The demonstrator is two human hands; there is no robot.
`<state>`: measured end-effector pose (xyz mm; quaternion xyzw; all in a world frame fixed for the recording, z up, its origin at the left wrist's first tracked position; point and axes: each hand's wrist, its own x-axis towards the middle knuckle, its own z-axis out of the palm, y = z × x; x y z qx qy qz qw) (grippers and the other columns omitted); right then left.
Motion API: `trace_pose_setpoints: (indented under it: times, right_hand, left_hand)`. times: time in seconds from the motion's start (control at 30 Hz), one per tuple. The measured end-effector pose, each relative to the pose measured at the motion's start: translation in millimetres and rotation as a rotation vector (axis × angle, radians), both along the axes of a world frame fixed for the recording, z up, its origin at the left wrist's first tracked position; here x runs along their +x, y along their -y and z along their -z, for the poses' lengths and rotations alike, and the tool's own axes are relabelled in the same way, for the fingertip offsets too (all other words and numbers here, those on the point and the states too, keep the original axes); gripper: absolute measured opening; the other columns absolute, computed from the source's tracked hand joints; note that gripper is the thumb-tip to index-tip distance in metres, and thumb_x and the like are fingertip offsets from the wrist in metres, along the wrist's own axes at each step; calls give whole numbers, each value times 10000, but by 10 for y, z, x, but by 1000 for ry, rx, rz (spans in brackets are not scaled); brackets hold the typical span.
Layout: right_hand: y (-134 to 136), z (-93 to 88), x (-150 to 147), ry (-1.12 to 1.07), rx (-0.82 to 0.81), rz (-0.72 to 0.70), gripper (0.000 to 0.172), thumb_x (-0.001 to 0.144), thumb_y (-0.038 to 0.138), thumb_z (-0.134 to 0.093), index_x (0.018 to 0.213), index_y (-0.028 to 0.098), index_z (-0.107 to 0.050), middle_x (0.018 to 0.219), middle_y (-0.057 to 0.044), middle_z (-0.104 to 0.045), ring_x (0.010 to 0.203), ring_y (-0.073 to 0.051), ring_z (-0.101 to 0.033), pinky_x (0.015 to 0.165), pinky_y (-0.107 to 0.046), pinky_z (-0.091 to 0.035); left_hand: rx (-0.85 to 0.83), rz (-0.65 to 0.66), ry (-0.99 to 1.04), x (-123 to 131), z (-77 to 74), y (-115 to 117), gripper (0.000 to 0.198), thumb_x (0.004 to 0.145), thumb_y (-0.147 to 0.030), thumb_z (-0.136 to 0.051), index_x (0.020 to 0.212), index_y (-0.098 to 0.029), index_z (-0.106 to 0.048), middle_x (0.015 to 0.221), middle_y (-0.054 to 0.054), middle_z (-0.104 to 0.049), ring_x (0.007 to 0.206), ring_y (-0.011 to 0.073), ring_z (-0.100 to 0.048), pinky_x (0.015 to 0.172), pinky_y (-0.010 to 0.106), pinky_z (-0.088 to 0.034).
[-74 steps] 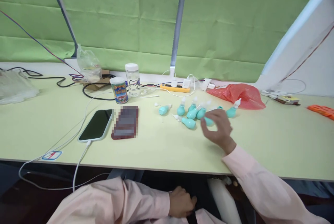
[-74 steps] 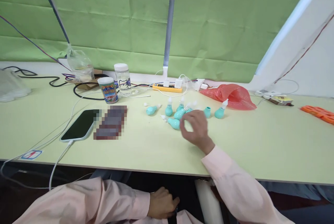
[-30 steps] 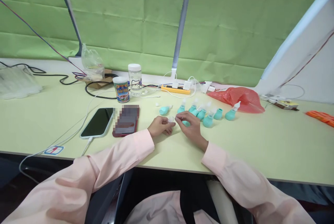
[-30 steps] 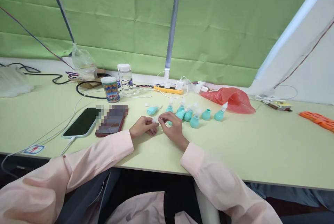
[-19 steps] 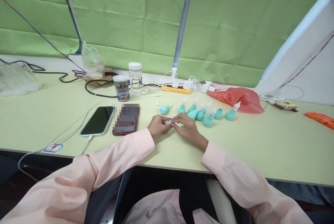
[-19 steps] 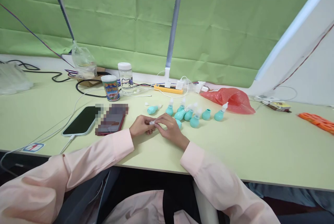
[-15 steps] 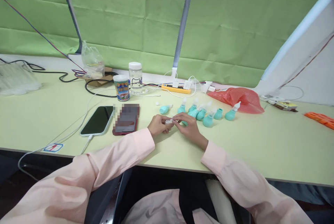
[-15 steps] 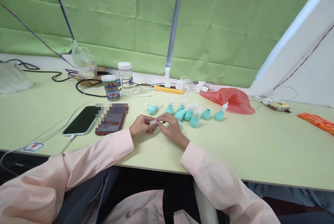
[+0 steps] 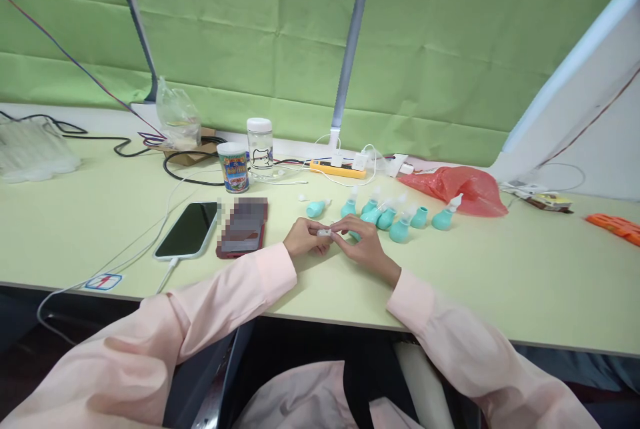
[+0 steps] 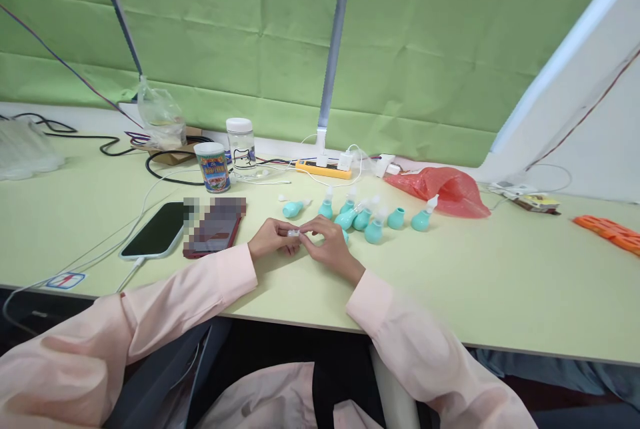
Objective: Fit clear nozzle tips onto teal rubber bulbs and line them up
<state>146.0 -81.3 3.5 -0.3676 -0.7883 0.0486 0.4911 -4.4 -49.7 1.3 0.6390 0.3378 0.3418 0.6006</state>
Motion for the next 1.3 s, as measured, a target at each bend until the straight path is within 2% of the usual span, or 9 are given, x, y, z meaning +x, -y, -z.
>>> trace_pose_setpoints:
  times: [0.13,0.27,0.43,0.53,0.7,0.93,1.17,1.3]
  right_hand:
    - [6,-7,6,17,-20,1,117,698,190,-501,769,212,-592,732,-33,-610,700,-141,-536,590,-287,-459]
    - [30,6,-2,14,-30,-17,200,696,184,-496,879,223,-567,830,-41,-591,797,-151,-521,566,-266,-467]
    - [51,54,-12,134,46,0,287,704,157,-480,976,229,-534,908,-54,-569,858,-170,-497,715,-348,-448]
    - [48,76,-12,154,71,10,276,698,149,-486,958,216,-548,908,-61,-568,853,-174,-496,721,-351,-442]
    - [37,70,-10,-28,-1,21,277,707,156,-484,967,228,-547,809,-33,-591,718,-134,-521,581,-274,-471]
    - [53,44,-25,-28,-82,-33,253,699,177,-501,928,247,-583,897,-47,-554,834,-151,-512,581,-262,-484]
    - [35,28,-9,-96,-243,-93,207,697,188,-508,880,232,-593,889,-40,-533,758,-125,-528,559,-237,-488]
    - [35,26,-17,-84,-195,-44,260,692,205,-521,943,249,-577,864,-35,-532,740,-124,-523,569,-248,-482]
  left_hand:
    - [-36,-30,31,-6,-30,9,404,515,-273,-683,828,-30,-604,502,54,-585,437,120,-528,468,258,-442]
    - [-111,-20,143,-31,-46,5,386,496,-239,-697,814,-42,-602,587,68,-612,486,121,-553,538,270,-459]
    - [-170,-17,188,-65,-17,-38,355,484,-204,-705,781,-39,-603,590,73,-615,491,123,-556,552,272,-462]
    - [-183,-7,171,-64,-16,-47,323,497,-195,-696,766,-40,-606,581,73,-614,479,118,-553,538,260,-458]
    - [-212,34,142,-43,-47,-19,310,518,-201,-682,772,-39,-606,587,83,-616,499,130,-564,521,250,-452]
    - [-210,26,163,-54,-41,-32,255,526,-198,-671,717,-40,-611,597,87,-618,495,121,-558,524,245,-453]
    - [-168,23,137,-55,-25,-26,270,521,-190,-671,739,-42,-610,545,80,-607,475,140,-562,484,246,-436]
    - [-231,30,191,-43,-46,-14,236,552,-180,-646,743,-50,-601,584,86,-616,504,138,-574,523,242,-451]
